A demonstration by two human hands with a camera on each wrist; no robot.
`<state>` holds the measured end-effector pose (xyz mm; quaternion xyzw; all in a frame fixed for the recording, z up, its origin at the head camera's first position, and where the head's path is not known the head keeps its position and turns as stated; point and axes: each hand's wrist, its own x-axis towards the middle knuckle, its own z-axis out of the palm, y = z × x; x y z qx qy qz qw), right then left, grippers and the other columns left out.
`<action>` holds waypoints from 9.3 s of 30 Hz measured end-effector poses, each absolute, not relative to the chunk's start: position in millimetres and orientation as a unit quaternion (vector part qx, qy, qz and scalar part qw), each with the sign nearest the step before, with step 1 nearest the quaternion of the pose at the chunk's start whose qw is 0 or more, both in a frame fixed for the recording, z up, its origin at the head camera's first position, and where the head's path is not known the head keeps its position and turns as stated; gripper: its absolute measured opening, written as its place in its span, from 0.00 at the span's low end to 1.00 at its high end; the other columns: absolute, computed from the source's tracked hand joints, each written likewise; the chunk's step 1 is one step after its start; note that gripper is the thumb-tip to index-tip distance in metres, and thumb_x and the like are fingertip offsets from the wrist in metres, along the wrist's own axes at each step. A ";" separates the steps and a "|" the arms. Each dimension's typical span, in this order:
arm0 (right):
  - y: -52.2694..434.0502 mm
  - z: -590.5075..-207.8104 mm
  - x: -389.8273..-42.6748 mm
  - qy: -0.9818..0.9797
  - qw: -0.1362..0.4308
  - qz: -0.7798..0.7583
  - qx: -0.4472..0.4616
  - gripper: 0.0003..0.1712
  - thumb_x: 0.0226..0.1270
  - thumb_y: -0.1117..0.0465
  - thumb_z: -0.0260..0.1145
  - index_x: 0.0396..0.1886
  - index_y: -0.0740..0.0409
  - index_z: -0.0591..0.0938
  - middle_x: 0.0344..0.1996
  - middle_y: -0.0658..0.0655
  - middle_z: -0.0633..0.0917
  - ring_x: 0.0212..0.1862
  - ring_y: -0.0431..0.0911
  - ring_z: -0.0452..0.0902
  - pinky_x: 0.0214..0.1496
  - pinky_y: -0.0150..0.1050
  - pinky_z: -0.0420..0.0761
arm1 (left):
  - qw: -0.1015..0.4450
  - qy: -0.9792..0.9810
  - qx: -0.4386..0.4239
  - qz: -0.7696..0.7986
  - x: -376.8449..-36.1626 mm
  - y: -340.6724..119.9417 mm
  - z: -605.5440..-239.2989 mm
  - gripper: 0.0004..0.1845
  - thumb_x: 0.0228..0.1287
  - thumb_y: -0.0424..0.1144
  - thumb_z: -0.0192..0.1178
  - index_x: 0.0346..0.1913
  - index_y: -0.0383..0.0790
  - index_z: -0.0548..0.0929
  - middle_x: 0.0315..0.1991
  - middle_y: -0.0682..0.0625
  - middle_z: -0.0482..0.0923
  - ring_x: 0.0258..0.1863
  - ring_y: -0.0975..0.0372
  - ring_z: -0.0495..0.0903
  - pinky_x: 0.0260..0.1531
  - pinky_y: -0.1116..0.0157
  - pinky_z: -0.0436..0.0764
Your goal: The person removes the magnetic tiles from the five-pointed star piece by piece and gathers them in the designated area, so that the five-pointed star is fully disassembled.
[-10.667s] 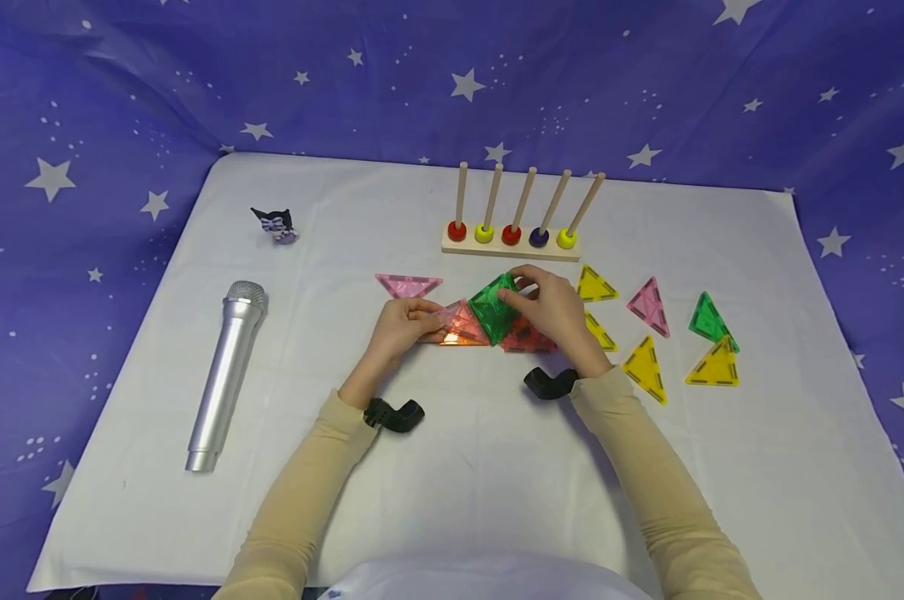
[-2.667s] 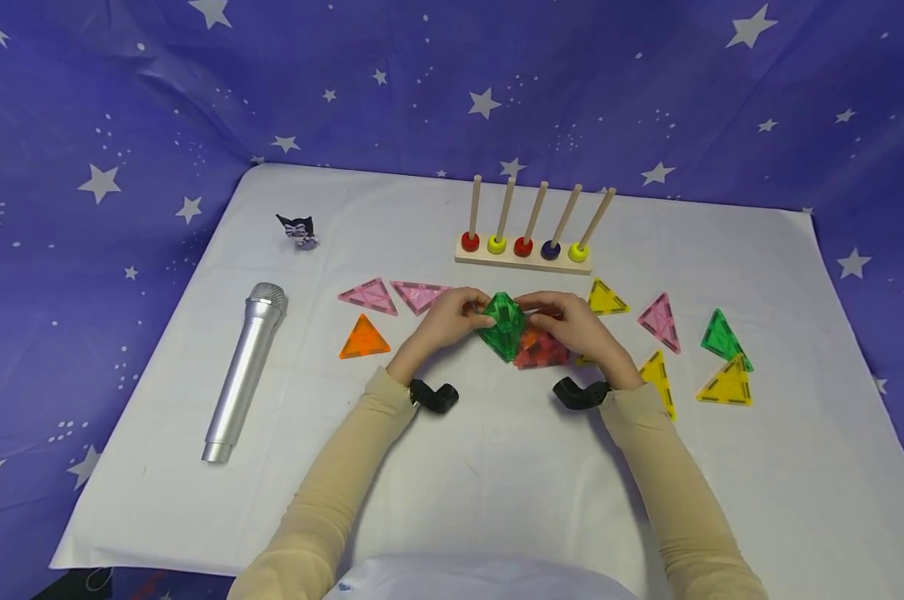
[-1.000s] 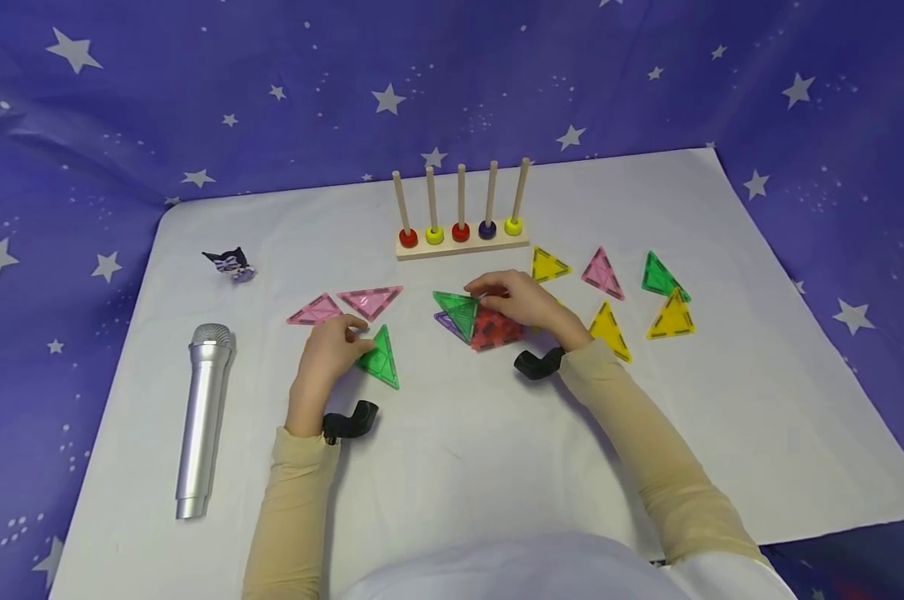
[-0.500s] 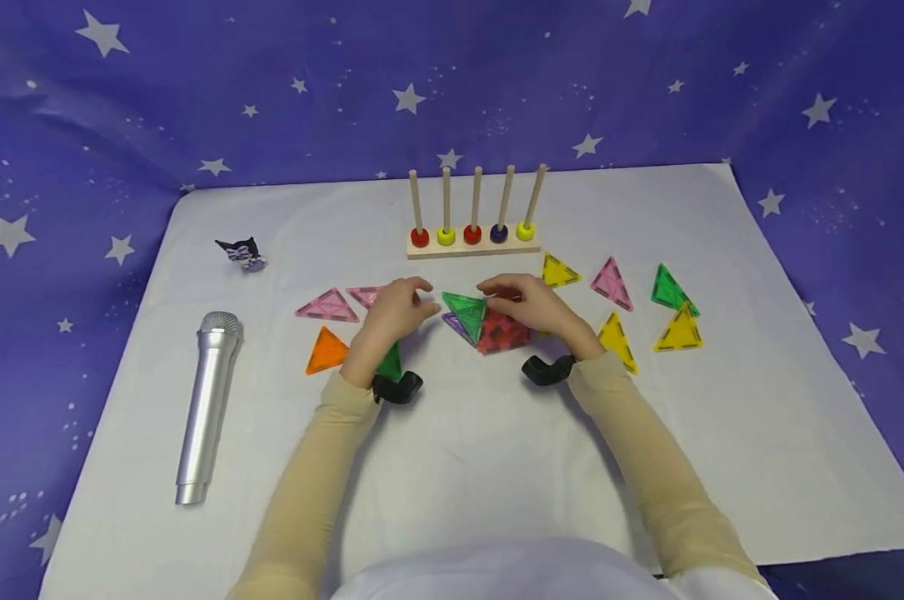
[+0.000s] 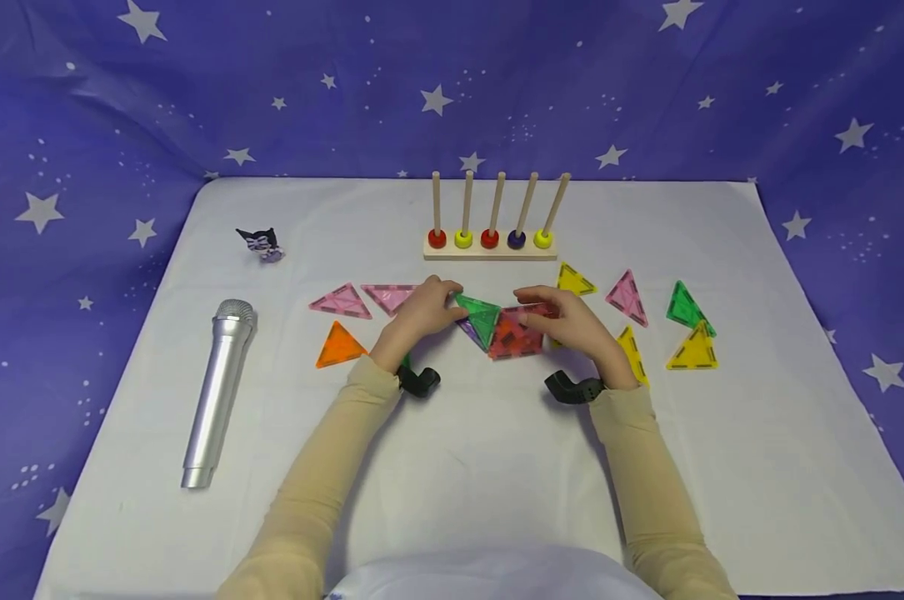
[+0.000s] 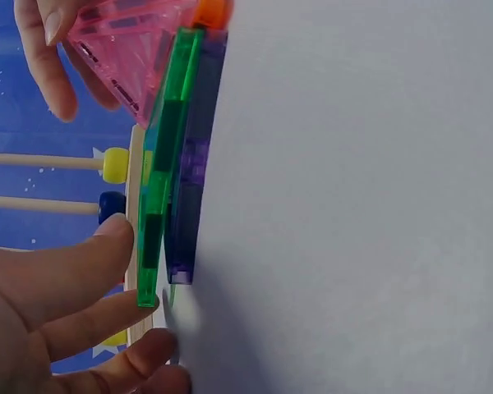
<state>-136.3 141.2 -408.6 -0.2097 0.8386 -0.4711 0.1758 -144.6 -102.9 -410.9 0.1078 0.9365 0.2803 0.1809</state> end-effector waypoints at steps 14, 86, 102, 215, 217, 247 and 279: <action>146.5 -408.0 -133.1 0.850 0.204 -0.458 -0.164 0.21 0.62 0.55 0.62 0.52 0.60 0.77 0.47 0.59 0.77 0.42 0.51 0.71 0.43 0.44 0.71 | 0.173 0.921 0.102 0.333 -150.9 -105.2 -414.1 0.17 0.49 0.40 0.69 0.40 0.35 0.80 0.32 0.46 0.73 0.33 0.58 0.69 0.36 0.64 0.69; 136.6 -378.0 -124.6 0.838 0.221 -0.473 -0.158 0.17 0.63 0.64 0.60 0.50 0.66 0.76 0.35 0.62 0.79 0.31 0.57 0.69 0.25 0.33 0.68 | 0.222 0.677 -0.037 0.700 -115.5 -116.0 -418.4 0.09 0.60 0.25 0.53 0.35 0.35 0.63 0.25 0.41 0.76 0.31 0.56 0.80 0.41 0.57 0.77; 141.4 -380.3 -127.7 0.820 0.237 -0.496 -0.159 0.17 0.63 0.65 0.60 0.51 0.66 0.76 0.32 0.61 0.78 0.23 0.50 0.65 0.21 0.33 0.67 | 0.209 0.663 -0.043 0.717 -106.4 -122.3 -416.9 0.08 0.62 0.25 0.51 0.36 0.34 0.62 0.26 0.37 0.75 0.32 0.61 0.79 0.47 0.55 0.73; 137.5 -377.9 -125.4 0.815 0.250 -0.498 -0.158 0.18 0.63 0.64 0.61 0.50 0.69 0.75 0.31 0.67 0.80 0.22 0.47 0.66 0.22 0.36 0.68 | 0.173 0.898 0.291 0.280 -105.6 -106.7 -418.3 0.42 0.38 0.56 0.72 0.57 0.39 0.70 0.46 0.47 0.66 0.46 0.57 0.63 0.47 0.63 0.64; 137.5 -376.4 -124.8 0.815 0.250 -0.499 -0.159 0.18 0.63 0.65 0.61 0.50 0.70 0.75 0.31 0.68 0.79 0.22 0.47 0.66 0.22 0.36 0.69 | 0.167 0.910 0.284 0.250 -103.9 -101.7 -417.6 0.42 0.37 0.59 0.71 0.56 0.40 0.70 0.46 0.48 0.66 0.46 0.57 0.62 0.45 0.63 0.64; 144.1 -407.4 -135.9 0.820 0.231 -0.496 -0.168 0.20 0.59 0.54 0.65 0.49 0.58 0.78 0.29 0.56 0.80 0.21 0.46 0.65 0.19 0.32 0.66 | 0.116 0.906 0.252 0.319 -82.7 -119.5 -413.8 0.33 0.40 0.45 0.72 0.50 0.37 0.69 0.45 0.48 0.66 0.45 0.56 0.62 0.47 0.62 0.63; 134.6 -378.6 -122.8 0.834 0.230 -0.477 -0.153 0.16 0.61 0.63 0.63 0.49 0.63 0.78 0.30 0.59 0.80 0.26 0.55 0.66 0.22 0.32 0.65 | 0.081 0.933 0.080 0.340 -0.4 -251.5 -417.1 0.33 0.38 0.44 0.74 0.51 0.43 0.73 0.47 0.44 0.62 0.52 0.50 0.56 0.46 0.48 0.51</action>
